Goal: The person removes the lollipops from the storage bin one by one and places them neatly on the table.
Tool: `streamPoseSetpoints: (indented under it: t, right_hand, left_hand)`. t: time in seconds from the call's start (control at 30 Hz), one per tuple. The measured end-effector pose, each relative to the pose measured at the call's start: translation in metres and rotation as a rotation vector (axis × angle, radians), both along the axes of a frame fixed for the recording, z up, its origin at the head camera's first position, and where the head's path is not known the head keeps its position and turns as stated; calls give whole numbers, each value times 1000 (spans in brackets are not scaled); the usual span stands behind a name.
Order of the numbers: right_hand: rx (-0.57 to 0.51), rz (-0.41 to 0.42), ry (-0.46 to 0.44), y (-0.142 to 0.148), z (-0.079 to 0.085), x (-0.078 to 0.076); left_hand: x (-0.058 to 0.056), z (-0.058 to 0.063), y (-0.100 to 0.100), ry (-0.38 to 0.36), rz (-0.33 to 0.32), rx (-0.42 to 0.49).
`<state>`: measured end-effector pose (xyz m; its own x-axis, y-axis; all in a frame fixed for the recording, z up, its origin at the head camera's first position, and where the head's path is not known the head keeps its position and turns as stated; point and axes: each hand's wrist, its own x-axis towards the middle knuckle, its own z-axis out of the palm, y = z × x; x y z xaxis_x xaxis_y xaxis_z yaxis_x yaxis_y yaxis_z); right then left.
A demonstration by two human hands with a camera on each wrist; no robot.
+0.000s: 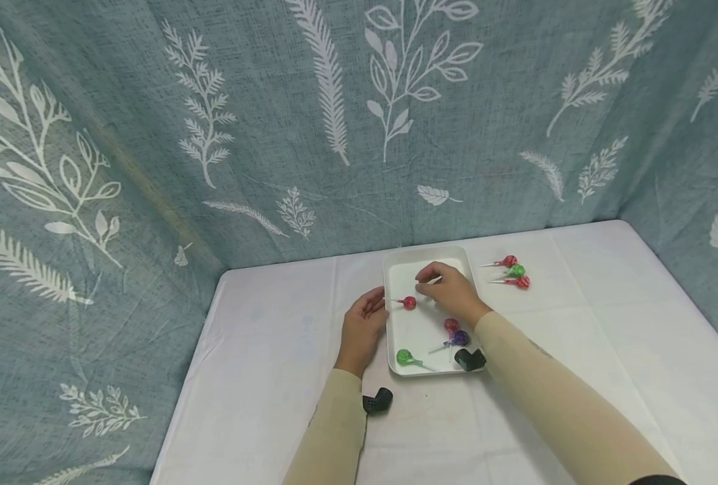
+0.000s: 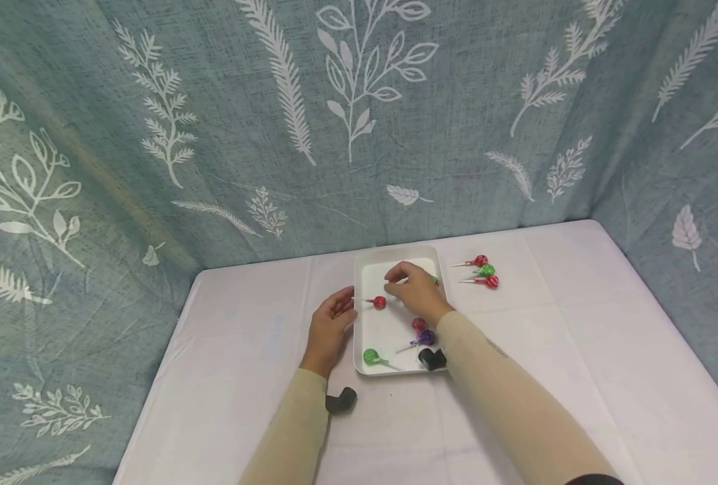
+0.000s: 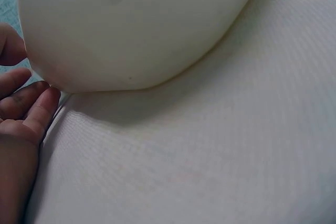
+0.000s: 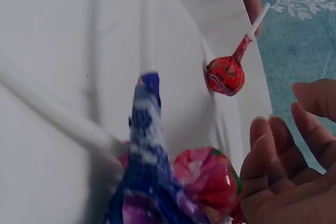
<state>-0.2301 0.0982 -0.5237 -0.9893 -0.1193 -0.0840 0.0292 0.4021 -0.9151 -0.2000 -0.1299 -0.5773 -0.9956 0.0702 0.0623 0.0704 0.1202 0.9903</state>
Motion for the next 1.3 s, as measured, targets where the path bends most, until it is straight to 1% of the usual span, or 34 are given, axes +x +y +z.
streamPoseSetpoints:
  t: [0.27, 0.37, 0.47, 0.63, 0.7, 0.8, 0.9, 1.0, 1.13, 1.3]
  right_hand:
    - [-35, -6, -42, 0, -8, -3]
    - [-38, 18, -57, -1, -11, -2]
    - [-30, 44, -47, -1, -14, -2]
    - [33, 133, -16, 0, -19, -2]
    - [73, 179, 5, -1, -21, -2]
    - [127, 217, 40, -1, -23, -2]
    - [156, 226, 56, -1, -23, -2]
    - [173, 232, 66, -1, -23, -2]
    - [192, 243, 90, 1, -25, -4]
    - [187, 227, 77, 4, -28, -4]
  left_hand:
    - [-1, 0, 0, -8, -6, -4]
    - [-2, -1, 0, -7, -8, 4]
    - [-3, -1, 0, -10, -9, 5]
    - [-3, -1, 1, -13, -4, -1]
    - [-4, -2, 1, -7, -10, 11]
    - [-4, -3, 0, 5, -24, 34]
    - [-5, -1, 0, 9, -37, 55]
    - [-4, 1, 0, 8, -38, 53]
    - [-5, 1, 2, 16, -36, 45]
    - [-7, -1, 4, 21, -37, 32]
